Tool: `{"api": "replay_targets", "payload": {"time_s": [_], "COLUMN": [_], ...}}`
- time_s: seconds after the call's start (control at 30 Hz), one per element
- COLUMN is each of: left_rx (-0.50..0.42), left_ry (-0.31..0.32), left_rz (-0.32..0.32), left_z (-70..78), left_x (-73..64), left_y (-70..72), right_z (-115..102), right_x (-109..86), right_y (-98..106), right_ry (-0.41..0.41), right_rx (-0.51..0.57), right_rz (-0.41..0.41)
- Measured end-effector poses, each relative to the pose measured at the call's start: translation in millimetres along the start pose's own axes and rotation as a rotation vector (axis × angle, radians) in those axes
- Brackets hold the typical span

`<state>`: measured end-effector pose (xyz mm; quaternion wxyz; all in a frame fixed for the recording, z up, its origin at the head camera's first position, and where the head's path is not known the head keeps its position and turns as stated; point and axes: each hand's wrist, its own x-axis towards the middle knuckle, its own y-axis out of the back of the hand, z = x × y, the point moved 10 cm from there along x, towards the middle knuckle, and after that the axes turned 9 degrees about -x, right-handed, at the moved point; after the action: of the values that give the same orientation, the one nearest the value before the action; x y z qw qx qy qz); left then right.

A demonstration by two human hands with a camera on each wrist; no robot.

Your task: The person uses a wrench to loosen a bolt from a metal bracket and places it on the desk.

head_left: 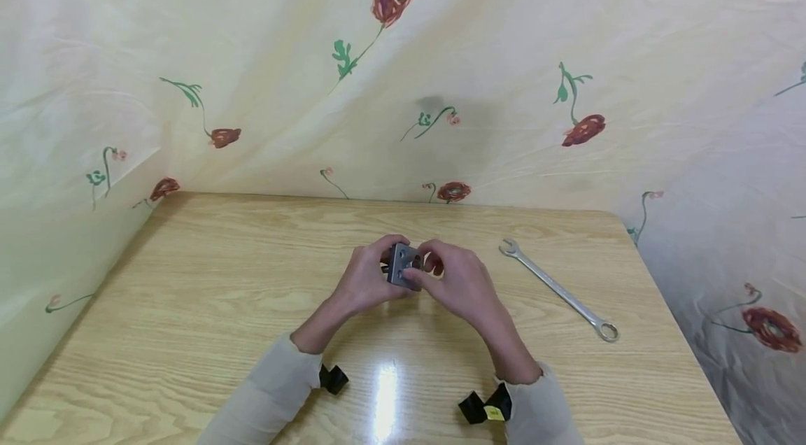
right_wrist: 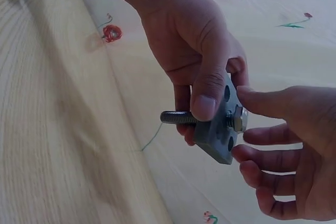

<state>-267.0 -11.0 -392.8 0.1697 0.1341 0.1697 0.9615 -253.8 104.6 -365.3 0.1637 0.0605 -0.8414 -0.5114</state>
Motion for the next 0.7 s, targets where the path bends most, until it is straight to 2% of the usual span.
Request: {"api": "replay_targets", "payload": {"time_s": [0.17,0.7], "left_rx": [0.019,0.010], "left_ry": [-0.017,-0.016], "left_rz": [0.005,0.004], "left_z": [2.8,3.0], "left_x": [0.2,-0.4], "left_y": [0.1,1.5], "right_z": [-2.4,-21.6], "right_x": [1.3,-4.4], "right_y": [-4.1,5.7], "right_ry": [0.003,0.162], "right_rx": [-0.016,-0.035], "right_rz": [0.007,0.107]}}
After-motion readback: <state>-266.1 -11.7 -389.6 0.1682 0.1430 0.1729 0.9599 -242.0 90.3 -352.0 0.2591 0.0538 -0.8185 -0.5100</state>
